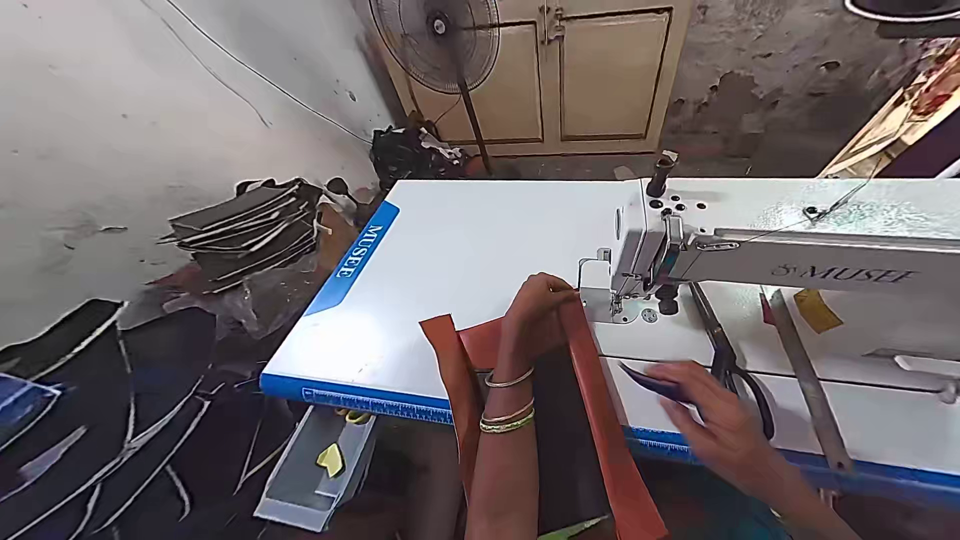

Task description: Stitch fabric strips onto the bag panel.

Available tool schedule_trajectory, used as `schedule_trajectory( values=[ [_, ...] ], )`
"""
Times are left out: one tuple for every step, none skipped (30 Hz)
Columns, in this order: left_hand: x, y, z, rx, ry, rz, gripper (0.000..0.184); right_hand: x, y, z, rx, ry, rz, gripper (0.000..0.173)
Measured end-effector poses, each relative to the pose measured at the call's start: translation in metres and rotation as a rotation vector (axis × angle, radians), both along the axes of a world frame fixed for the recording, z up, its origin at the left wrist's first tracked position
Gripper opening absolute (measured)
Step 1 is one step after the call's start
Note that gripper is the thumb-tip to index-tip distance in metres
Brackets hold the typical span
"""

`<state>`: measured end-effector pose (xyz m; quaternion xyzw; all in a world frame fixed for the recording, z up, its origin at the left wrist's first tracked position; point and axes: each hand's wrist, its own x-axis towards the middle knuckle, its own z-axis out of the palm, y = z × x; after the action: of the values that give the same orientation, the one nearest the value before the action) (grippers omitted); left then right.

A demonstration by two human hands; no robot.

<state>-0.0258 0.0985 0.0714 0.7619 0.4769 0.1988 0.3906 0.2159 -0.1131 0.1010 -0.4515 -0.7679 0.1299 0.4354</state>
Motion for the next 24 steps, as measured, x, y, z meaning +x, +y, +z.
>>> schedule_trajectory(
  values=[
    [0.001, -0.001, 0.002, -0.018, 0.007, 0.01, 0.025, -0.02, 0.026, -0.005, 0.089, -0.096, 0.012, 0.029],
    [0.002, -0.001, 0.004, -0.044, 0.002, 0.024, 0.026, -0.037, 0.05, -0.01, 0.132, -0.17, 0.021, 0.03],
    [0.002, -0.002, 0.008, -0.083, -0.003, 0.033, 0.027, -0.05, 0.072, -0.016, 0.135, -0.222, 0.031, 0.032],
    [0.003, -0.002, 0.012, -0.129, -0.002, 0.042, 0.029, -0.06, 0.089, -0.023, 0.123, -0.249, 0.039, 0.034],
    [0.004, -0.001, 0.014, -0.159, -0.008, 0.049, 0.031, -0.068, 0.103, -0.031, 0.119, -0.264, 0.04, 0.035],
    [0.005, -0.001, 0.017, -0.183, -0.009, 0.053, 0.035, -0.074, 0.112, -0.037, 0.124, -0.28, 0.03, 0.034],
    [0.006, -0.002, 0.023, -0.227, -0.009, 0.055, 0.042, -0.079, 0.117, -0.041, 0.122, -0.291, 0.016, 0.033],
    [0.007, -0.002, 0.024, -0.256, -0.035, 0.068, 0.048, -0.082, 0.121, -0.042, 0.116, -0.307, 0.001, 0.032],
    [0.006, 0.0, 0.019, -0.272, -0.075, 0.073, 0.053, -0.085, 0.125, -0.041, 0.091, -0.333, -0.008, 0.032],
    [0.004, 0.003, 0.013, -0.292, -0.105, 0.061, 0.055, -0.086, 0.129, -0.038, 0.034, -0.367, -0.001, 0.034],
    [0.002, 0.005, 0.008, -0.312, -0.111, 0.04, 0.056, -0.087, 0.131, -0.034, -0.044, -0.4, 0.018, 0.038],
    [0.001, 0.006, 0.006, -0.329, -0.106, 0.027, 0.058, -0.086, 0.131, -0.028, -0.126, -0.43, 0.046, 0.042],
    [0.001, 0.006, 0.008, -0.346, -0.104, 0.01, 0.055, -0.083, 0.131, -0.023, -0.177, -0.445, 0.079, 0.042],
    [0.001, 0.005, 0.009, -0.339, -0.117, -0.024, 0.049, -0.079, 0.128, -0.019, -0.184, -0.444, 0.119, 0.04],
    [0.001, 0.003, 0.012, -0.326, -0.128, -0.07, 0.038, -0.073, 0.121, -0.02, -0.169, -0.432, 0.161, 0.037],
    [0.001, 0.0, 0.015, -0.301, -0.11, -0.107, 0.026, -0.067, 0.111, -0.021, -0.144, -0.418, 0.195, 0.037],
    [0.001, 0.0, 0.022, -0.281, -0.045, -0.153, 0.022, -0.06, 0.102, -0.025, -0.09, -0.41, 0.217, 0.039],
    [0.001, 0.0, 0.025, -0.247, 0.02, -0.184, 0.025, -0.055, 0.094, -0.028, -0.038, -0.402, 0.234, 0.04],
    [0.002, -0.001, 0.024, -0.201, 0.06, -0.198, 0.028, -0.051, 0.088, -0.026, -0.045, -0.402, 0.252, 0.042],
    [0.004, -0.001, 0.02, -0.152, 0.064, -0.191, 0.029, -0.049, 0.085, -0.019, -0.096, -0.4, 0.266, 0.044],
    [0.005, -0.001, 0.017, -0.115, 0.046, -0.172, 0.028, -0.049, 0.087, -0.012, -0.148, -0.394, 0.264, 0.045],
    [0.006, -0.001, 0.013, -0.083, 0.02, -0.145, 0.026, -0.05, 0.092, -0.007, -0.182, -0.382, 0.246, 0.044],
    [0.007, -0.001, 0.009, -0.055, -0.001, -0.113, 0.023, -0.053, 0.099, -0.002, -0.197, -0.377, 0.218, 0.044],
    [0.008, -0.002, 0.005, -0.014, -0.015, -0.077, 0.021, -0.057, 0.108, 0.0, -0.22, -0.38, 0.195, 0.043]
  ],
)
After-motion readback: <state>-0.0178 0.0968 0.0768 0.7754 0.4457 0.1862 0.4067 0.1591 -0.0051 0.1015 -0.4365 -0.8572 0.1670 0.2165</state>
